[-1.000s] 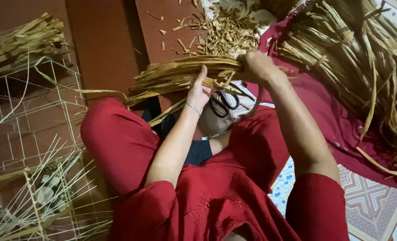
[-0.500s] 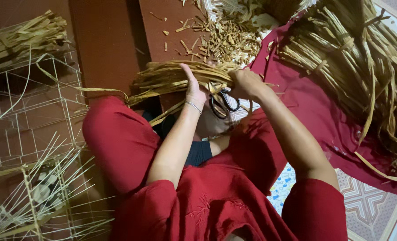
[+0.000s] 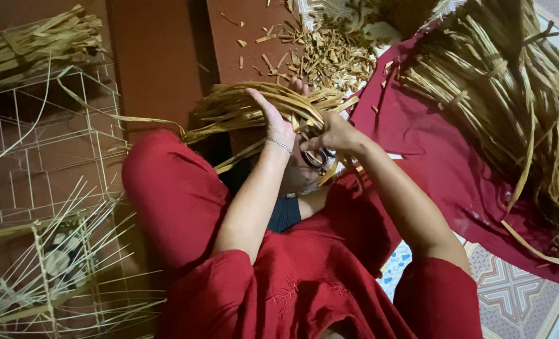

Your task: The person sits on the floor and uses shears to cut dried plant stalks into small pieces. They repeatedly gather stalks, cut them, and drop the pieces onto the floor.

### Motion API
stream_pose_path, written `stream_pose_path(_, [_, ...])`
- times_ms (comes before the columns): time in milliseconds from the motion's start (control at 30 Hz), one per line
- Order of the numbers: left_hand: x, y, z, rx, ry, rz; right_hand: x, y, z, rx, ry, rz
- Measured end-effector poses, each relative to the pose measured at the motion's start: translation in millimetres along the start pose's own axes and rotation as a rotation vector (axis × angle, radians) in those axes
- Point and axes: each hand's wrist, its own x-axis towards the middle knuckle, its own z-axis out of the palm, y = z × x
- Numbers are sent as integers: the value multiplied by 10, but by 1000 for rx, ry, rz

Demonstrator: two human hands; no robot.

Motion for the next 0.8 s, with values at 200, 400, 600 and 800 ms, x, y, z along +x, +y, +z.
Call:
stream_pose_path(200, [-155, 187, -19, 207, -41, -83, 219, -85, -283, -738, 113, 280])
stream_pose_path(400, [-488, 188, -231, 526, -111, -130, 194, -218, -649, -1111, 364, -79])
stream_pose_path(600, [-282, -68, -279, 690, -145, -110, 258, -369, -697, -1102, 293, -102])
stream_pose_path(800, [-90, -48, -414, 498, -4, -18, 317, -473, -716, -1361, 412, -269])
